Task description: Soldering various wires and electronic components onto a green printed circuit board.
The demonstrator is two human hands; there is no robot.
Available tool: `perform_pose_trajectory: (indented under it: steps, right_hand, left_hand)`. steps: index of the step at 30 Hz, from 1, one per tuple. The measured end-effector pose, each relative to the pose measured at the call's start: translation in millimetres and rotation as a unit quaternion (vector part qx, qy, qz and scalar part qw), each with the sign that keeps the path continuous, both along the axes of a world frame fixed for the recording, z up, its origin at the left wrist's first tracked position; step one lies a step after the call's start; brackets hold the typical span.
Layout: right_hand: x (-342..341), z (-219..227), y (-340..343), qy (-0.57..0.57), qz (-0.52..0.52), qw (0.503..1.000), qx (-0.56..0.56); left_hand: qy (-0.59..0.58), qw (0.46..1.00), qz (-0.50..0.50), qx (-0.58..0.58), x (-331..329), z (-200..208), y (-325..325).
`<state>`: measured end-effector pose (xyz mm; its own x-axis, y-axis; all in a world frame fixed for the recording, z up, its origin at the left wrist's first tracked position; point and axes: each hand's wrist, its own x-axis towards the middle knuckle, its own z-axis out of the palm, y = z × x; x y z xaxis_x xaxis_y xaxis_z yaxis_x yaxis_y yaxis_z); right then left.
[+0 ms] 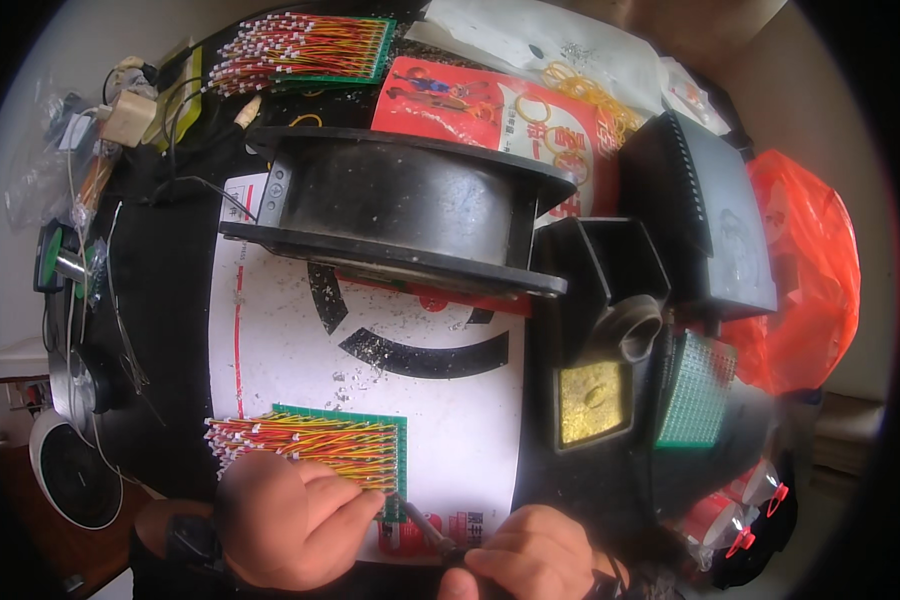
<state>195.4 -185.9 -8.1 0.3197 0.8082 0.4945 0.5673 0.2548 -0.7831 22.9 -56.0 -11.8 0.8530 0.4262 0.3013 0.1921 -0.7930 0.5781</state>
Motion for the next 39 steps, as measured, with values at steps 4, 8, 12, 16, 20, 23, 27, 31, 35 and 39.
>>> perform_pose_trajectory:
  steps: [4,8,12,16,20,23,27,31,35,39]
  right_hand:
    - [-0.2,0.5,-0.8,-0.002,0.001,1.000,0.000]
    - [-2.3,1.4,0.4,0.000,-0.016,1.000,-0.009]
    - [-1.5,2.6,-0.9,-0.011,-0.012,1.000,-0.001]
    - [-0.6,-10.1,1.7,0.021,0.006,0.999,0.044]
    - [-9.7,-7.6,-16.4,0.030,-0.052,0.995,0.086]
    - [-13.4,-24.0,-19.8,0.032,-0.137,0.990,0.031]
    - [-3.2,-10.4,-0.4,0.041,-0.017,0.996,0.081]
    - [-15.4,-30.5,-18.7,0.019,-0.081,0.995,0.048]
    - [-5.8,-2.0,-4.8,-0.003,-0.039,0.996,0.075]
    - [-7.5,-1.7,-5.8,-0.007,-0.039,0.996,0.075]
  left_hand:
    - [0.006,1.000,-0.004,0.002,-0.1,1.2,-1.1]
    - [0.009,1.000,-0.001,0.003,0.0,0.2,-1.0]
    - [0.002,1.000,-0.001,0.007,1.3,0.8,-2.1]
    - [0.020,1.000,0.011,0.015,-2.1,-1.7,-2.3]
    - [-0.011,1.000,-0.016,0.005,4.6,0.5,-1.5]
    - [0.009,1.000,0.004,0.018,-0.3,1.0,-1.9]
    - [0.057,0.998,-0.008,0.038,-3.9,0.1,0.9]
    - [0.053,0.998,-0.021,0.040,-2.4,-6.9,2.7]
    - [0.046,0.998,-0.028,0.033,-3.8,1.5,3.0]
    - [-0.044,0.999,-0.020,-0.005,-6.0,7.2,10.5]
